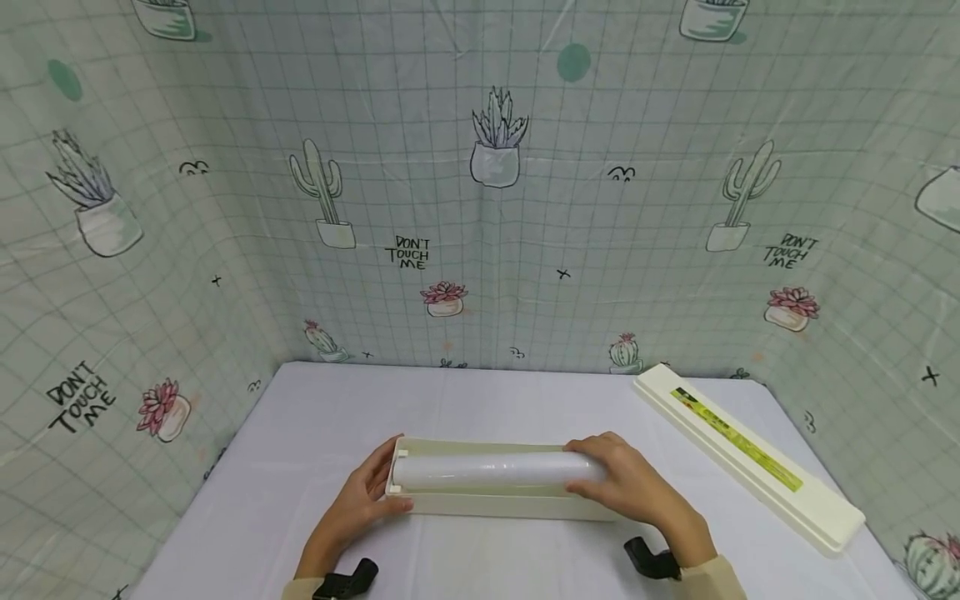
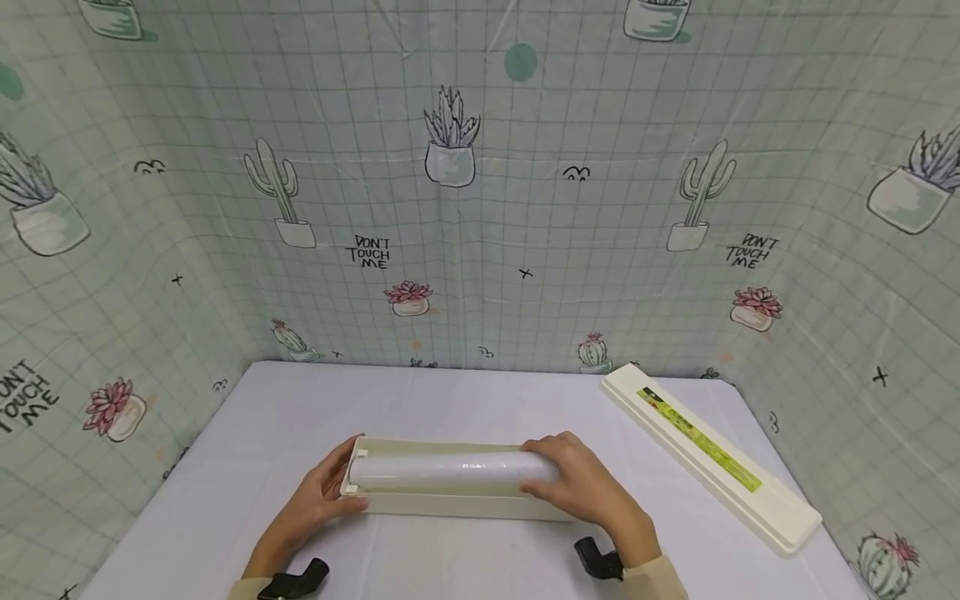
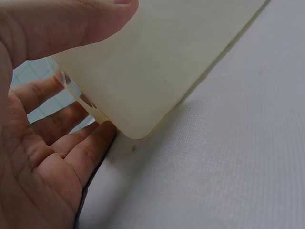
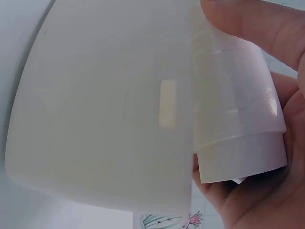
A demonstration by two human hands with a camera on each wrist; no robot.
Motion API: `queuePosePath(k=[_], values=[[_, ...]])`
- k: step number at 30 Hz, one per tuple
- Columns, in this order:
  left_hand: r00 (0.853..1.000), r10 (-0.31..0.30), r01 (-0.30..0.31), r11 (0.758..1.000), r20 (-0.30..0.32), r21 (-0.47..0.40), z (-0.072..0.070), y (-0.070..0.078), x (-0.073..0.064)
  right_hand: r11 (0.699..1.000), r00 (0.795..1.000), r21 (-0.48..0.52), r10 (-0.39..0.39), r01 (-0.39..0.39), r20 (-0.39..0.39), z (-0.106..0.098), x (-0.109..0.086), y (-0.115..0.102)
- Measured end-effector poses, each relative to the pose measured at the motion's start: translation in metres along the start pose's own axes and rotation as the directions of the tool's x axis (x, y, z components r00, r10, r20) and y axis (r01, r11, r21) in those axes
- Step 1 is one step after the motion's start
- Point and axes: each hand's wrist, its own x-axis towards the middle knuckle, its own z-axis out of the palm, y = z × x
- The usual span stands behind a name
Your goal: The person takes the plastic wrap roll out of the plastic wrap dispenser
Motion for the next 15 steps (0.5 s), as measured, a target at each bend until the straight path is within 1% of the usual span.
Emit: queuePosePath(k=[4, 15], values=[[1.000, -0.002, 0.002, 1.000, -0.009, 0.002, 0.0001, 0.0008, -0.0003, 1.000, 1.000, 0.012, -0.009, 0.009, -0.007, -0.0022, 0.0000, 0.0003], [1.000, 0.016, -0.015, 0.999, 0.016, -0.034, -0.0014, -0.0014, 0.0002, 0.999, 0.999, 0.034, 0.001, 0.000, -0.047, -0.0061, -0.0022, 0.0025]])
